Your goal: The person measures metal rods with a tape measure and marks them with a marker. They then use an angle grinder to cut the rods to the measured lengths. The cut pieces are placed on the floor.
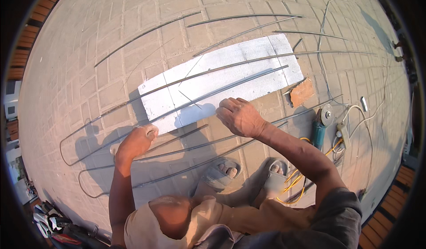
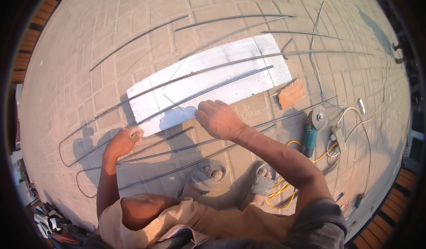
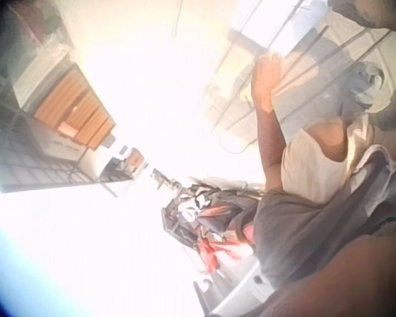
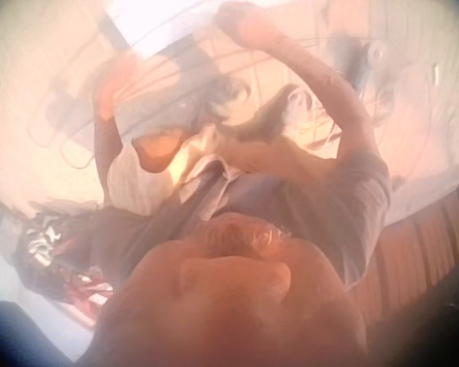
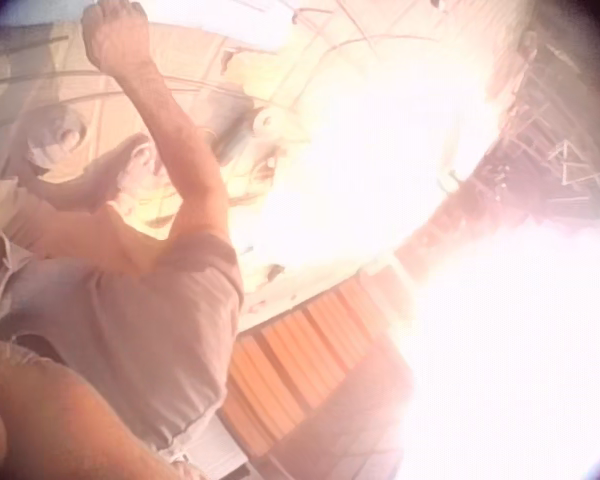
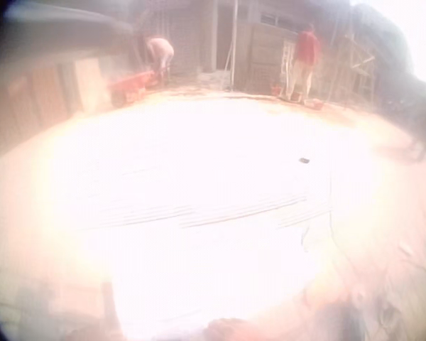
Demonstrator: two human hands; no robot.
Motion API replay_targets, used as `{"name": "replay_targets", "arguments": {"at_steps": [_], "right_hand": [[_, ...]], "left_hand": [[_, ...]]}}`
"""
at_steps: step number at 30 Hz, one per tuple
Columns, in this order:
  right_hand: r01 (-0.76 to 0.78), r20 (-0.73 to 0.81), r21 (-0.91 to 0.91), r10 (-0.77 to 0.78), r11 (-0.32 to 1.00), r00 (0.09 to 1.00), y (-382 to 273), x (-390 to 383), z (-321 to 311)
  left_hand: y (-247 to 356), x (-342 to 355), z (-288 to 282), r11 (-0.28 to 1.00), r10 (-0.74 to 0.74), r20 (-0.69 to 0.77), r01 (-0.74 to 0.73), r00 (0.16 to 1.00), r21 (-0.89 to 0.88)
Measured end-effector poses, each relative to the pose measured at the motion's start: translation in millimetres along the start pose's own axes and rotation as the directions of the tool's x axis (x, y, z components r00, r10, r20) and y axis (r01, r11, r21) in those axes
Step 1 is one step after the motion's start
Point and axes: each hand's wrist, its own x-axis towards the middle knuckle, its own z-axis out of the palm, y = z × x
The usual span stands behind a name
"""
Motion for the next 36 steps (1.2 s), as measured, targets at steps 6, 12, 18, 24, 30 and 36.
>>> {"name": "replay_targets", "arguments": {"at_steps": [6,12,18,24,30,36], "right_hand": [[-0.057,-0.14,-0.175,0.033,0.983,0.99,67,18,-48],[-0.009,-0.177,-0.128,-0.014,0.992,0.984,78,4,-22],[-0.109,-0.265,-0.115,0.075,0.987,0.961,70,13,2],[-0.168,-0.262,-0.074,0.144,0.983,0.954,73,15,17],[-0.194,-0.255,-0.115,0.16,0.974,0.954,70,22,21],[-0.231,-0.252,-0.133,0.192,0.964,0.948,67,24,18]], "left_hand": [[68,108,-89,0.898,0.437,-0.547,-0.316,0.714,0.305],[205,214,-103,0.835,0.533,-0.37,-0.403,0.761,0.374],[306,263,-68,0.747,0.612,-0.316,-0.399,0.725,0.531],[312,301,-58,0.528,0.726,-0.13,-0.426,0.675,0.735],[295,327,-93,0.53,0.809,-0.375,-0.284,0.453,0.799],[309,356,-80,0.541,0.805,-0.431,-0.206,0.409,0.815]]}}
